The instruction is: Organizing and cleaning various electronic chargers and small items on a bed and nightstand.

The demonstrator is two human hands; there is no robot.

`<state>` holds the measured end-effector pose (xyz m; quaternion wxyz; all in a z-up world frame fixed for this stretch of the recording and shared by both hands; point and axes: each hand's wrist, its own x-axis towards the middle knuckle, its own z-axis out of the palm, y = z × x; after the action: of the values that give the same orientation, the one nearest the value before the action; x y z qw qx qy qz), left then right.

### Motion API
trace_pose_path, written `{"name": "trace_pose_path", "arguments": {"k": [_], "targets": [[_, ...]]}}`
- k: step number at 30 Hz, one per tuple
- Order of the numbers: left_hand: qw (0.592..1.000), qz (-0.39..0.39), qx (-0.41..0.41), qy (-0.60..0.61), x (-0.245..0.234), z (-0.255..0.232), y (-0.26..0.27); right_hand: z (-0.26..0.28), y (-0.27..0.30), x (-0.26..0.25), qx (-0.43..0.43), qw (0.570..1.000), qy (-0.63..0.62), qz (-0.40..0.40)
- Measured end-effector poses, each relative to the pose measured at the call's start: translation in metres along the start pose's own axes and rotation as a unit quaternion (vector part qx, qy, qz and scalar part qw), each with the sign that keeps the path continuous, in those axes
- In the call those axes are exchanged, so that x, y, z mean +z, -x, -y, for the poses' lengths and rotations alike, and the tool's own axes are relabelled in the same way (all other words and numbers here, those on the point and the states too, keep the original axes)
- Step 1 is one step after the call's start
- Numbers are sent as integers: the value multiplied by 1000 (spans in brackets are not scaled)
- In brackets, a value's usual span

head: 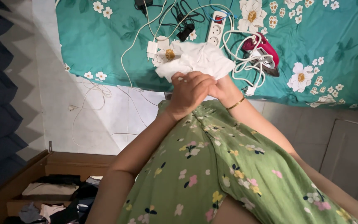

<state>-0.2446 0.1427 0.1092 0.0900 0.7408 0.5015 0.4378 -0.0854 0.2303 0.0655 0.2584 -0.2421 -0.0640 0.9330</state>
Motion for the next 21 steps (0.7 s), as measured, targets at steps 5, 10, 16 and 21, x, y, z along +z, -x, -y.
{"name": "trace_pose_path", "arguments": {"k": [5,10,16,21], "targets": [[1000,-14,-19,-3,-4,-1,18,7,0,-9,-9,995,-43,87],[972,-144,-185,-1,13,49,56,17,9,15,-23,1000,-9,-8],[863,-59,-502,11,87,186,113,20,18,-2,-51,998,-18,-7],[832,47,-539,-126,133,227,123,19,28,11,-82,995,7,-52]]}}
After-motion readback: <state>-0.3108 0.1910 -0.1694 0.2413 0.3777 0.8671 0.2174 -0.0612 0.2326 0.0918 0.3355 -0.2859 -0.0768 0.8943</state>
